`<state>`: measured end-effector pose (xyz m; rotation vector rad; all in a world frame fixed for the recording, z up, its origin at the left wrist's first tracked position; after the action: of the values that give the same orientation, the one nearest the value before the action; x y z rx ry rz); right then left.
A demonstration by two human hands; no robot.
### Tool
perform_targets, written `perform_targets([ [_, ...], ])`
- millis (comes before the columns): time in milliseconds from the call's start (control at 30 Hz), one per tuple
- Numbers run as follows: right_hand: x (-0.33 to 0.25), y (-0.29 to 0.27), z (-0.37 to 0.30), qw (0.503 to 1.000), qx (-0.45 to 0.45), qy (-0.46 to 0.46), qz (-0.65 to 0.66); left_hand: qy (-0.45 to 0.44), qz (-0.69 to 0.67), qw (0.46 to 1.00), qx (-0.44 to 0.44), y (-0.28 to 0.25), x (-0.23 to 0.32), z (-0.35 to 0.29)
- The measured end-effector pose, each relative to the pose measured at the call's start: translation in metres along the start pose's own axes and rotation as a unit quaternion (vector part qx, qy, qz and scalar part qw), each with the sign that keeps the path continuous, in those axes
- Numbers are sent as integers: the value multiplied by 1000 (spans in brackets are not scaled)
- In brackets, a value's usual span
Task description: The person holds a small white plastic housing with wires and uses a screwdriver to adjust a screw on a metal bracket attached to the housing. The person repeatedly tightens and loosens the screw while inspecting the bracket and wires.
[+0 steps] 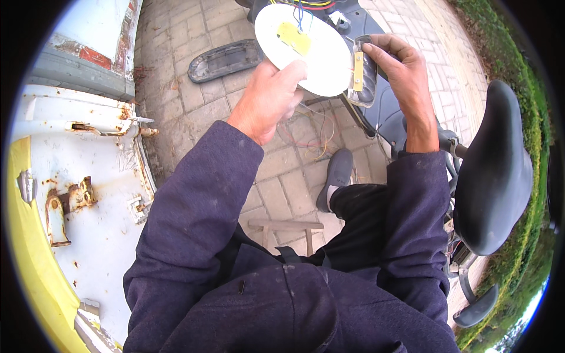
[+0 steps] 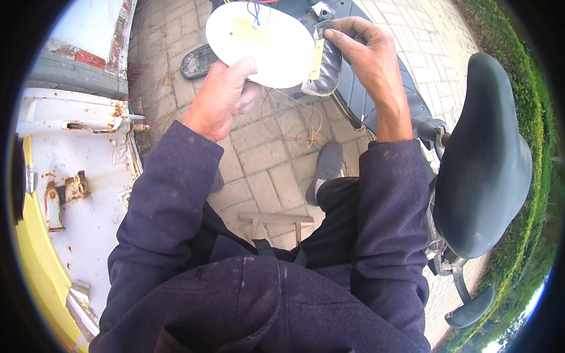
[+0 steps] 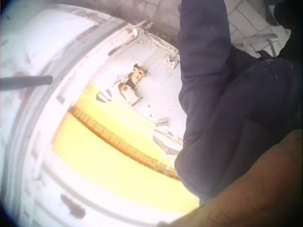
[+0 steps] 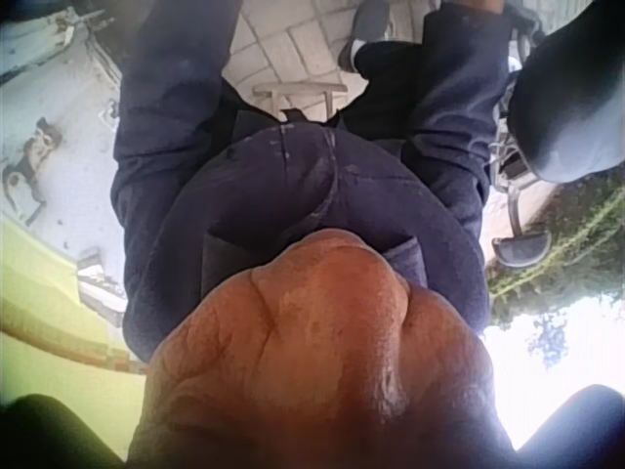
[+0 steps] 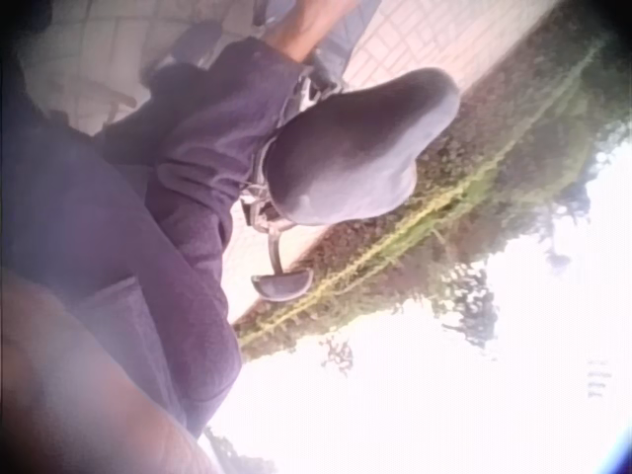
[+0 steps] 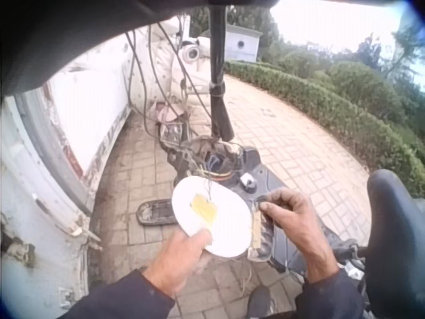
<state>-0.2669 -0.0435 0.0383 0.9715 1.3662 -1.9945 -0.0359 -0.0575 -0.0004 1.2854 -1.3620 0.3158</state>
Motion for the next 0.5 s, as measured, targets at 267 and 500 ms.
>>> perform_targets([
  [267,-7,1,-3,997,13,-22,-66,17,2,1000,-18,5,-3,-2],
  [500,-11,7,-6,994,-4,-3,-109,54,6,998,-12,7,-2,0],
])
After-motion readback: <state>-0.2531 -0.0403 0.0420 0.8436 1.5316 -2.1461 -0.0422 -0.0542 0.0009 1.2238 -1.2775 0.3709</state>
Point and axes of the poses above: each hand's wrist, its own z-axis towards the middle knuckle, its own y-axis out of the palm, x = y × z, the point moved 8 cm from there along z, towards the middle knuckle, and after that the axes turned 9 degrees about -z, right-handed, at the moved point
